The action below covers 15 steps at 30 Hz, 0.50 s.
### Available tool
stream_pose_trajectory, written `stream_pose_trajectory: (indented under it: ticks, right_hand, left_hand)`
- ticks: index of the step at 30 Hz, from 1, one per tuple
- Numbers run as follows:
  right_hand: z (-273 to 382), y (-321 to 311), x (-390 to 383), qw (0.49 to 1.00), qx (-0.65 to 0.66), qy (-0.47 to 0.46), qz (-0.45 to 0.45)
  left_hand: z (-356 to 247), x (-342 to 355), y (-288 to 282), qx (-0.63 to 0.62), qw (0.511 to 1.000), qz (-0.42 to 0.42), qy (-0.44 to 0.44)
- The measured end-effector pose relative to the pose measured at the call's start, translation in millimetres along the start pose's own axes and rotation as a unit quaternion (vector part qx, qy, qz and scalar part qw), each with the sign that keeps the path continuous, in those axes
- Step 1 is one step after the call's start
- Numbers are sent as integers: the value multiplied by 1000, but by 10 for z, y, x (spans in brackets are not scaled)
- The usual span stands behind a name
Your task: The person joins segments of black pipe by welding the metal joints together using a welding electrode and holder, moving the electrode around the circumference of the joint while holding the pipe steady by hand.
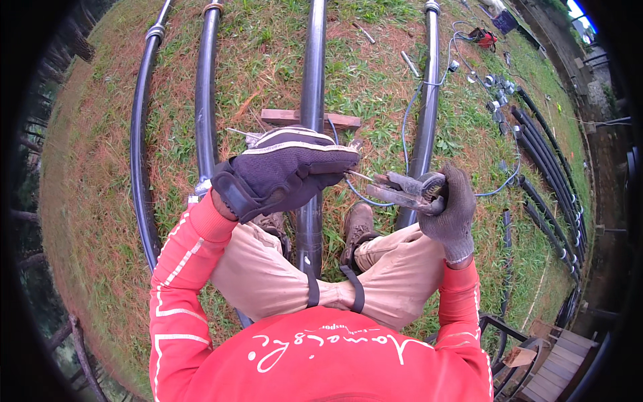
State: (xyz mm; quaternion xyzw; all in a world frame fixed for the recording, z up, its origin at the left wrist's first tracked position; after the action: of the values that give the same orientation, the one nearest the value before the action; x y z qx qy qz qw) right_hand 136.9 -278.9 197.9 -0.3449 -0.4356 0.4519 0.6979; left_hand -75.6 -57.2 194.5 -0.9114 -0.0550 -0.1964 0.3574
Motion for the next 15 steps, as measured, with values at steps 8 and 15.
stream_pose_trajectory:
  ticks: [8,15]
  right_hand:
    - [-150,181,-71,999,19,14,45]
    - [-221,277,-101,995,20,52,84]
  left_hand:
    - [188,-116,169,-42,999,10,-21]
    - [137,-63,165,-32,998,34,-31]
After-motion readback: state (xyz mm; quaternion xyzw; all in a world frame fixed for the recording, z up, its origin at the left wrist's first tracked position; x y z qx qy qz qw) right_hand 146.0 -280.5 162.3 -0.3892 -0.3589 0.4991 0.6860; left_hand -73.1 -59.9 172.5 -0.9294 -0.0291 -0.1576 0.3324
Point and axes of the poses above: each hand's wrist, its own x-axis towards the middle knuckle, its own y-axis out of the palm, z = x × y, the point moved 5 cm from there along x, towards the middle knuckle, and after that the axes turned 14 degrees about z, right-handed, at the moved point
